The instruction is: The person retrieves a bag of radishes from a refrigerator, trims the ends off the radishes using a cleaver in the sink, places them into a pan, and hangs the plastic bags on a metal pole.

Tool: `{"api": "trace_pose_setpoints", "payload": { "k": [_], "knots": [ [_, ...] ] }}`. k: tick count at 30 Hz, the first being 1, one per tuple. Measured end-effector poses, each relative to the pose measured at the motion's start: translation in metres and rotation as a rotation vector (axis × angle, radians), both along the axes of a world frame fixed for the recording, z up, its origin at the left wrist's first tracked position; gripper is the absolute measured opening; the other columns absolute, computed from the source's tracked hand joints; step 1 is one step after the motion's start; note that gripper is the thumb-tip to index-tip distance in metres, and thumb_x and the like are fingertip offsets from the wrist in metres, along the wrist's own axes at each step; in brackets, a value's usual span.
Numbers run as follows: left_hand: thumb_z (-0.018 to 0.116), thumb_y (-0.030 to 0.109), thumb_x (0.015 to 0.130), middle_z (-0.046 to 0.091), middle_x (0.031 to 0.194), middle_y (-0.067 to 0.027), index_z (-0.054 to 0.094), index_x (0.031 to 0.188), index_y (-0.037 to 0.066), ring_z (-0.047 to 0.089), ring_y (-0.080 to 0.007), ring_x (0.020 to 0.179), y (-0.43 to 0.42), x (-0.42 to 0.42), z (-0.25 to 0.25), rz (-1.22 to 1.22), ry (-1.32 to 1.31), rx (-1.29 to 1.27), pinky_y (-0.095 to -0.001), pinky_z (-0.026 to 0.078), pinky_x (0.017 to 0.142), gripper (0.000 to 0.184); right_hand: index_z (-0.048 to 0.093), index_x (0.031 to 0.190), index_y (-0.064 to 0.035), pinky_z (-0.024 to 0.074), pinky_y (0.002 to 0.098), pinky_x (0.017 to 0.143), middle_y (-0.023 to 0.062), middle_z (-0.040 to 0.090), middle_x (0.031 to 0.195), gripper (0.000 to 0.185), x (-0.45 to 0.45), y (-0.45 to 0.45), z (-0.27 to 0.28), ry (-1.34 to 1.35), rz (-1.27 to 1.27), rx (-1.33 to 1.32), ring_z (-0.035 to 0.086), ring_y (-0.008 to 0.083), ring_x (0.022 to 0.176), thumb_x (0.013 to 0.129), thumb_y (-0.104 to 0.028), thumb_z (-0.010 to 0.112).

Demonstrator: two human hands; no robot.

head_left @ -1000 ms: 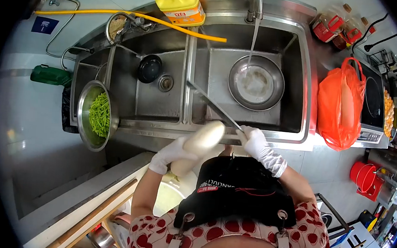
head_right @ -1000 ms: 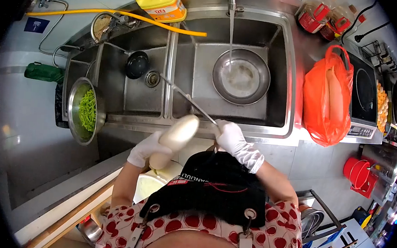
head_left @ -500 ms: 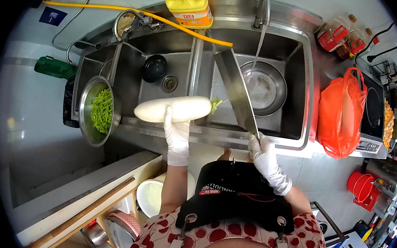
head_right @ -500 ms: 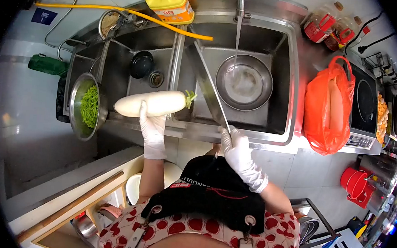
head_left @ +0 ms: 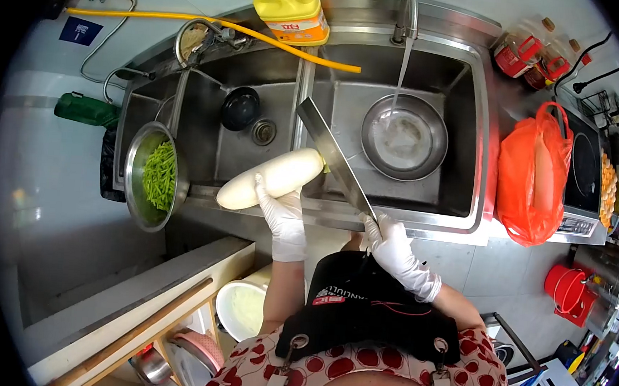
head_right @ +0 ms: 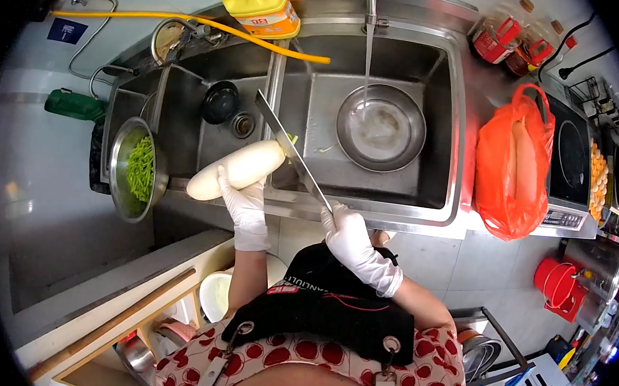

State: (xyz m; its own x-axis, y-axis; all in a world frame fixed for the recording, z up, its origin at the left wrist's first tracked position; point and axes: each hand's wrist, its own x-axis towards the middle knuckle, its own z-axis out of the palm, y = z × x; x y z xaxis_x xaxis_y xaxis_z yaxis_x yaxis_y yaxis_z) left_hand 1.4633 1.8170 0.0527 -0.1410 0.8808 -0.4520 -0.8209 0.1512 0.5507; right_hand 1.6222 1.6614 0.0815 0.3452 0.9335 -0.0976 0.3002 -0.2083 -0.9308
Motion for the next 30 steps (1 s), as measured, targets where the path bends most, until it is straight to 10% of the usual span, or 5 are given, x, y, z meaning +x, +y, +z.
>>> {"api": "trace_pose_setpoints", "payload": {
  "k": [11, 30],
  "knots": [
    [0.071, 0.032, 0.079, 0.052, 0.125, -0.0139, 0.039, 0.131, 0.007, 0.053, -0.0314, 0.112, -0.001, 0.0, -0.011, 0.024, -0.025, -0.029, -0.0525, 0.043, 0.098, 0.067, 0.058, 0.079, 0.0033, 0.0414, 0.0426, 0.048, 0.0203, 0.054, 0.058, 0.016, -0.017, 0.002, -0.011, -0.406, 0.056, 0.076, 0.056, 0.0386, 0.054, 0.088, -0.01, 0.058],
    [0.068, 0.037, 0.081, 0.053, 0.124, -0.0147, 0.04, 0.131, 0.005, 0.054, -0.0308, 0.112, 0.004, -0.01, -0.003, 0.05, 0.13, -0.025, -0.0497, 0.042, 0.1, 0.065, 0.053, 0.077, 0.002, 0.0448, 0.0417, 0.046, 0.0183, 0.054, 0.058, 0.012, -0.05, 0.0, -0.034, -0.361, 0.127, 0.02, 0.056, 0.0343, 0.05, 0.084, -0.008, 0.054]
  ]
}}
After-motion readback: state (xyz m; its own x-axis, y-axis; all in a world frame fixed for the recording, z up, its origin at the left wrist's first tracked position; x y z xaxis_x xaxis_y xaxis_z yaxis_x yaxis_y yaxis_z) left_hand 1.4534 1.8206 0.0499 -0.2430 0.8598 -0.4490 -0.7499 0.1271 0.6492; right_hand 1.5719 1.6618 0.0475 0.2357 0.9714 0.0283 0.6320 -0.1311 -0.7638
